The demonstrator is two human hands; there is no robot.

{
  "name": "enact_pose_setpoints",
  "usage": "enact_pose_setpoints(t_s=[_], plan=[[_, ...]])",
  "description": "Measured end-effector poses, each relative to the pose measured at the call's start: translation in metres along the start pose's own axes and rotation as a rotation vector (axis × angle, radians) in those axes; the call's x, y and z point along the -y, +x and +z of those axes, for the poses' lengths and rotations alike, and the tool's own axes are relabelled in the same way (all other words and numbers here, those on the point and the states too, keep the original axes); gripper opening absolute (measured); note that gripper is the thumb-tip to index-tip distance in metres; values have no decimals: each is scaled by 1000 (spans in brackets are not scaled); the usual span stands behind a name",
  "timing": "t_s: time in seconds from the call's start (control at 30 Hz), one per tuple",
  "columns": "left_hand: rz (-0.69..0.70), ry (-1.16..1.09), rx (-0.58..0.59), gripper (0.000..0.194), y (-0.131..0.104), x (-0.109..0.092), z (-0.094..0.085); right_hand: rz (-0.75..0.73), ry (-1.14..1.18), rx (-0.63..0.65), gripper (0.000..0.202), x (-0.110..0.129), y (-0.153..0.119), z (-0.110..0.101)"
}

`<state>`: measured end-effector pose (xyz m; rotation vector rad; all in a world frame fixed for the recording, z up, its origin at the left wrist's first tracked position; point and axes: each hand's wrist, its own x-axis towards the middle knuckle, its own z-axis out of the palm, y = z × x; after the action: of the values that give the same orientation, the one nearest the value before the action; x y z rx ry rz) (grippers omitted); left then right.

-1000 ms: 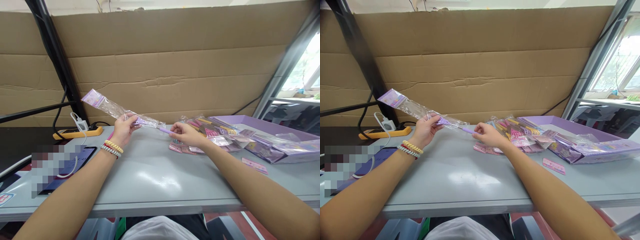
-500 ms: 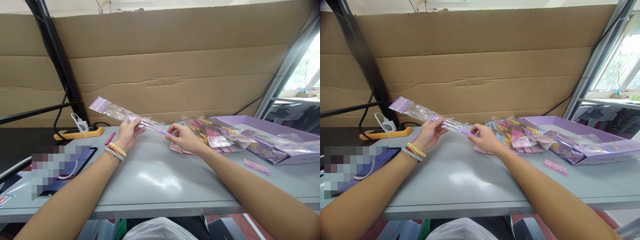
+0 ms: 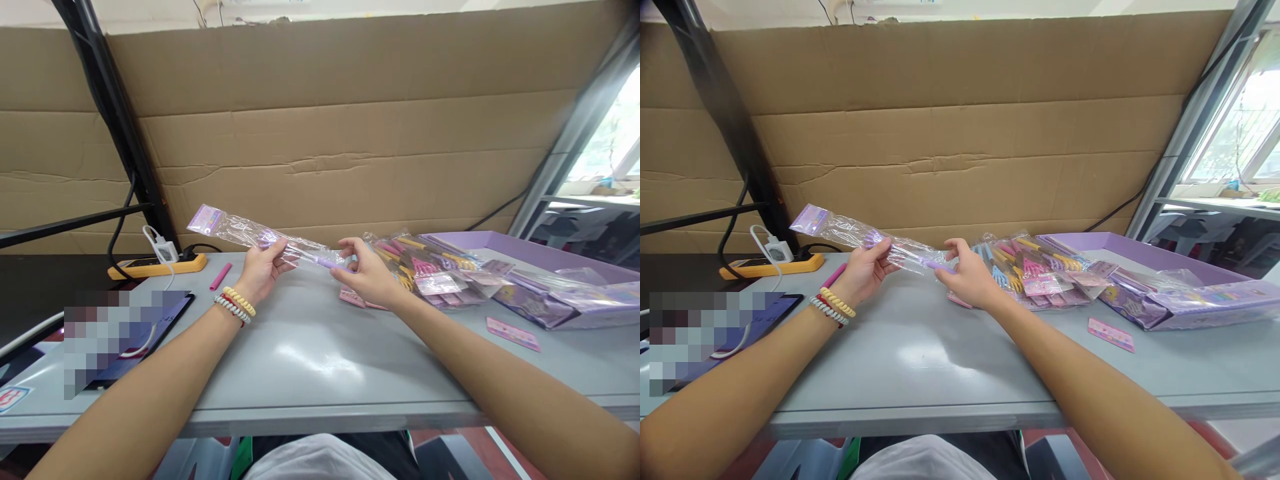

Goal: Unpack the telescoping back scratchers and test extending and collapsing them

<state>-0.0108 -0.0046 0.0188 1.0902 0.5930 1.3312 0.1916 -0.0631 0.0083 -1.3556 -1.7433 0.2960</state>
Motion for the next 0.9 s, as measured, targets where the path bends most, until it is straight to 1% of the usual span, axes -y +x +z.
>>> enact_pose_setpoints(t_s=[0.13,0.2,0.33,0.47,0.6,0.7,0.87,0.9], plan=[[23,18,54,21,-2,2,2,47,106,80,52,-2,0,-1],[51,25,58,23,-5,1,4,67,169,118,53,-1,-1,-1],[91,32,45,27,-11,2,12,74,197,109,57,6,-4,1],[53,47,41,26,-16,5,18,64,213,68,62,12,-6,4],[-43,84,85,23,-16,5,19,54,216,89,60,9,-4,3],[-30,62,60,21,-11,-1,14,41,238,147,60,4,-1,-4],[24,12,2,15,-1,-14,1,16,338,370,67,-6,3,-17],[26,10,-8,14,1,-15,-1,4,352,396,69,-7,3,-18]])
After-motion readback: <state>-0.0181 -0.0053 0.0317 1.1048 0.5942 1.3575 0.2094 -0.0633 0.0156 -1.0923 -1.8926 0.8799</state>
